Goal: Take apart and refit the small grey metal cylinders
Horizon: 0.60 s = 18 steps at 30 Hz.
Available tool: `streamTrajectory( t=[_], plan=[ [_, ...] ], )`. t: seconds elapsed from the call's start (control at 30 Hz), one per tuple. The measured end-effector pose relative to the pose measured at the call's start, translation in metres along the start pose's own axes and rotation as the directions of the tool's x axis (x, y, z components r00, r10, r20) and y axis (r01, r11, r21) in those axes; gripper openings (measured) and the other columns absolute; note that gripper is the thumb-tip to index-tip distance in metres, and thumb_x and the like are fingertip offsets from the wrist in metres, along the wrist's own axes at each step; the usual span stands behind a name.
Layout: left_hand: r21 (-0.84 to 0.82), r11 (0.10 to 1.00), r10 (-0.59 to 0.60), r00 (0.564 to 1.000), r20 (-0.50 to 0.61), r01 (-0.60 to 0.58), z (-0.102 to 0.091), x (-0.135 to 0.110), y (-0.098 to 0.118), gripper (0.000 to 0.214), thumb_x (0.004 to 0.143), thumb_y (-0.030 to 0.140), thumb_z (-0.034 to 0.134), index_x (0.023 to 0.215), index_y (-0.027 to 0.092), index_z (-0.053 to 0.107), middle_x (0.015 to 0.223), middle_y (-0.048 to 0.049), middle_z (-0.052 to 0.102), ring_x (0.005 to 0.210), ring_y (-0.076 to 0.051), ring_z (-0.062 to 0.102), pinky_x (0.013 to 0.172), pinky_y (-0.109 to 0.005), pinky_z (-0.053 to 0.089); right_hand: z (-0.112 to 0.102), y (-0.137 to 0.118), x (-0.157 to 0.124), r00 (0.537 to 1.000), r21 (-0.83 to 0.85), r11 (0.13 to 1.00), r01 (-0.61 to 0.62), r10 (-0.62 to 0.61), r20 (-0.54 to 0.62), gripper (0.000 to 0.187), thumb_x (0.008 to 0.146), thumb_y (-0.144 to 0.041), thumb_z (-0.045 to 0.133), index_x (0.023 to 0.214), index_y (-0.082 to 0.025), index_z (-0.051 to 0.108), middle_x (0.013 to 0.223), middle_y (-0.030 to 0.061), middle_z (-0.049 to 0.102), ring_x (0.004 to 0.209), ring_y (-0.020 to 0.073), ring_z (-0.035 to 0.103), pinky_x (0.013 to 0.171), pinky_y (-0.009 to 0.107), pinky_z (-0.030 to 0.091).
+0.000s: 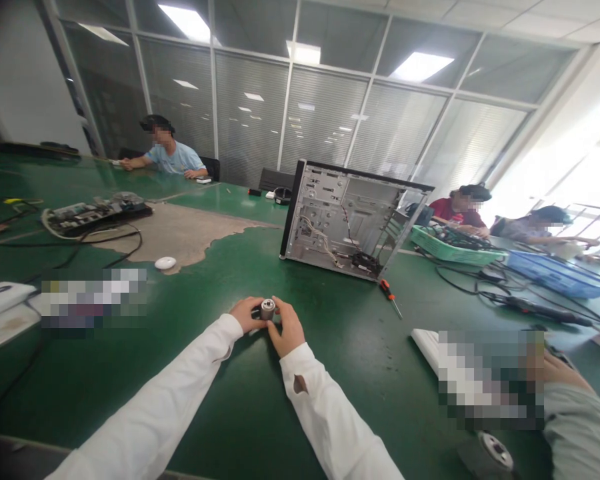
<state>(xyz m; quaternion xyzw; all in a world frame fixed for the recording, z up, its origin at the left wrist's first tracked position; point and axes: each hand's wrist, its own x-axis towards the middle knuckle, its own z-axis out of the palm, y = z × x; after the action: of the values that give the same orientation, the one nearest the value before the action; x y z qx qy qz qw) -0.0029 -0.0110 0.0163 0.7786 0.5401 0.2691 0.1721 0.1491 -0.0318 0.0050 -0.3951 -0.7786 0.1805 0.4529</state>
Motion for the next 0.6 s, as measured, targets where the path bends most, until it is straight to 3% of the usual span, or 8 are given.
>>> streamTrajectory(
  t=[0.2, 0.43, 0.6],
  plan=[
    [-0.064, 0.996, 0.063, 0.996, -0.065, -0.067, 0.0014, -0.0024, 0.0008, 0.039, 0.053, 0.034, 0.062, 0.091, 0.022, 0.056, 0.088, -0.0014, 0.057, 0.085, -0.019, 0.049, 0.075, -0.028, 0.037, 0.0033, 0.0069, 0.0015, 0.997, 0.043, 0.998, -0.035, 0.038, -0.062, 0.036, 0.066, -0.021, 0.046, 0.101, -0.019, 0.046, 0.093, 0.0058, 0.052, 0.076, 0.0142, 0.049, 0.057, 0.024, 0.045],
    [-0.008, 0.994, 0.106, 0.985, -0.140, -0.108, 0.0030, -0.0049, 0.0057, 0.039, 0.056, 0.032, 0.060, 0.092, 0.022, 0.053, 0.089, -0.0020, 0.056, 0.085, -0.018, 0.051, 0.075, -0.029, 0.038, 0.0040, 0.0059, 0.0011, 0.991, 0.077, 0.995, -0.067, 0.075, -0.106, 0.039, 0.067, -0.022, 0.045, 0.106, -0.017, 0.042, 0.096, 0.0069, 0.051, 0.076, 0.0132, 0.050, 0.058, 0.024, 0.045],
    [-0.114, 0.991, 0.045, 0.984, -0.174, -0.066, 0.0032, -0.0064, 0.0068, 0.048, 0.055, 0.028, 0.060, 0.100, 0.022, 0.043, 0.085, -0.0008, 0.058, 0.078, -0.016, 0.054, 0.073, -0.028, 0.041, 0.0037, 0.0014, 0.0003, 0.996, 0.077, 0.996, -0.052, 0.058, -0.075, 0.044, 0.069, -0.024, 0.044, 0.112, -0.018, 0.038, 0.103, 0.0081, 0.047, 0.077, 0.0139, 0.049, 0.057, 0.025, 0.045]
  ],
)
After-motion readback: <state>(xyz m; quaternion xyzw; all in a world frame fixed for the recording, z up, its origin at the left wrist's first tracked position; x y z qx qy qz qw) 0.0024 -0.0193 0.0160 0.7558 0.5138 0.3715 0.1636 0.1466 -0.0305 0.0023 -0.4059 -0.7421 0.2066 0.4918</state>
